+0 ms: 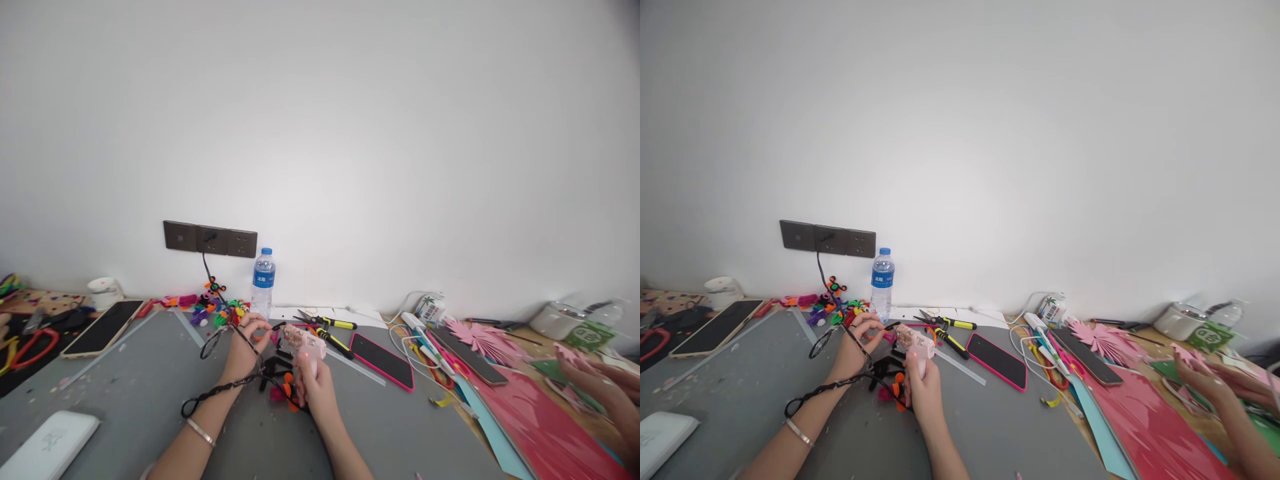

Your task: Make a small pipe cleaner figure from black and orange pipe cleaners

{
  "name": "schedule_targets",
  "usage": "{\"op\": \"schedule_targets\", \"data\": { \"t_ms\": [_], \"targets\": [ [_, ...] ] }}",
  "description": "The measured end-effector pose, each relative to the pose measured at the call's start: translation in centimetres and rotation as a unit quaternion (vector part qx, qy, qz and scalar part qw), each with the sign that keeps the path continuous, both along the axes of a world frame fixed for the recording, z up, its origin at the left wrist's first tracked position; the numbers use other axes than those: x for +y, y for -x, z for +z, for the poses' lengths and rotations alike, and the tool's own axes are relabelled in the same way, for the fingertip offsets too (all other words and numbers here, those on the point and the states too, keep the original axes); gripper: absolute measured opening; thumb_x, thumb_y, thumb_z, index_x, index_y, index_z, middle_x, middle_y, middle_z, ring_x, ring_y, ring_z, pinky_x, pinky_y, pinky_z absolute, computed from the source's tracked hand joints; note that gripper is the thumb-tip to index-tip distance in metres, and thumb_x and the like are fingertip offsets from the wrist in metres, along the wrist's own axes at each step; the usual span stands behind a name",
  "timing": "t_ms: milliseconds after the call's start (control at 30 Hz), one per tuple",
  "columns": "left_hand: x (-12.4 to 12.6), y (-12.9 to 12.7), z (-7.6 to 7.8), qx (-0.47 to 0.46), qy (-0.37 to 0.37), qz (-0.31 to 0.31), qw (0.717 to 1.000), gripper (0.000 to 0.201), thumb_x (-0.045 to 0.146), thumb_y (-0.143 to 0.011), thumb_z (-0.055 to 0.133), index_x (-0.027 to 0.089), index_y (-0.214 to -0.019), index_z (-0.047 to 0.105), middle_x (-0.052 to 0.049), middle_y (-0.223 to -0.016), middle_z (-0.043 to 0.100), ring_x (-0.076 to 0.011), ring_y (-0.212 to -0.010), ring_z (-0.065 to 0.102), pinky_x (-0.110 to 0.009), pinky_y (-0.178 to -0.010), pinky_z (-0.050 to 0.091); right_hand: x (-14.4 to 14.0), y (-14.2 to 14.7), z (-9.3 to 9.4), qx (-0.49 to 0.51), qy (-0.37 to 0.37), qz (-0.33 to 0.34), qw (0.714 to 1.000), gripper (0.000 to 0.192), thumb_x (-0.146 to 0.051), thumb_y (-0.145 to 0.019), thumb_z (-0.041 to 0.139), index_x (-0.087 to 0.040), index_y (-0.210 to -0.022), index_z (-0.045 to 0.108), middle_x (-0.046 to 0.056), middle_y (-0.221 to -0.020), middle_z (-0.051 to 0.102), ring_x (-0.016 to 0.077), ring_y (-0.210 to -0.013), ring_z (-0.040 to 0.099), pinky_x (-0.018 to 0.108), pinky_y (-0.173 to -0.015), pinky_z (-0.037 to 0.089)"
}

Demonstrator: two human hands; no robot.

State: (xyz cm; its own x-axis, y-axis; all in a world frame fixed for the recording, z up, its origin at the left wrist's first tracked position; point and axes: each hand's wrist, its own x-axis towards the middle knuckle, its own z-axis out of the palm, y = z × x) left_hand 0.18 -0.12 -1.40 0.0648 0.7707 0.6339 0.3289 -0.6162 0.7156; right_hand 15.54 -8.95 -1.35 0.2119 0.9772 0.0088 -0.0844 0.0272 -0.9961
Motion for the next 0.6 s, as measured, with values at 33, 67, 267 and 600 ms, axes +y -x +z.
{"op": "schedule_targets", "data": {
  "t_ms": [33, 67, 267, 600],
  "targets": [
    [0.01, 0.00, 0.00, 0.001, 0.000, 0.000, 1.000, 0.009, 0.017, -0.079, 0.059, 0.020, -0.077, 0.068, -0.005, -0.094, 0.058, -0.0189, -0.083, 0.062, -0.026, -0.058, 0.052, 0.01, 0.00, -0.04, 0.000, 0.000, -0.002, 1.000, 0.065, -0.082, -0.067, 0.052, -0.017, -0.067, 0.053, -0.010, -0.031, 0.037, 0.0059, -0.024, 0.033, 0.017, -0.028, 0.025],
    [0.01, 0.01, 0.00, 0.001, 0.001, 0.000, 1.000, 0.009, 0.017, -0.079, 0.059, 0.021, -0.077, 0.068, -0.005, -0.095, 0.058, -0.0190, -0.084, 0.062, -0.026, -0.058, 0.052, 0.02, 0.00, -0.10, 0.000, 0.000, -0.005, 1.000, 0.064, -0.081, -0.067, 0.053, -0.017, -0.067, 0.053, -0.010, -0.031, 0.037, 0.0060, -0.024, 0.033, 0.017, -0.028, 0.025],
    [-0.01, 0.05, 0.08, 0.003, -0.002, 0.001, 1.000, 0.010, 0.017, -0.080, 0.059, 0.021, -0.078, 0.068, -0.005, -0.096, 0.058, -0.0192, -0.085, 0.063, -0.025, -0.058, 0.052, 0.20, -0.11, -0.61, 0.008, -0.002, -0.012, 1.000, 0.060, -0.077, -0.070, 0.054, -0.018, -0.066, 0.052, -0.009, -0.034, 0.039, 0.0064, -0.025, 0.035, 0.017, -0.028, 0.025],
    [0.20, 0.06, -0.27, 0.000, 0.005, -0.008, 1.000, 0.009, 0.018, -0.080, 0.059, 0.021, -0.078, 0.067, -0.005, -0.098, 0.059, -0.0192, -0.086, 0.063, -0.025, -0.059, 0.052, 0.30, -0.23, -0.50, 0.009, -0.007, -0.023, 1.000, 0.062, -0.080, -0.067, 0.055, -0.017, -0.063, 0.052, -0.009, -0.033, 0.038, 0.0059, -0.024, 0.034, 0.017, -0.027, 0.024]
  ]
}}
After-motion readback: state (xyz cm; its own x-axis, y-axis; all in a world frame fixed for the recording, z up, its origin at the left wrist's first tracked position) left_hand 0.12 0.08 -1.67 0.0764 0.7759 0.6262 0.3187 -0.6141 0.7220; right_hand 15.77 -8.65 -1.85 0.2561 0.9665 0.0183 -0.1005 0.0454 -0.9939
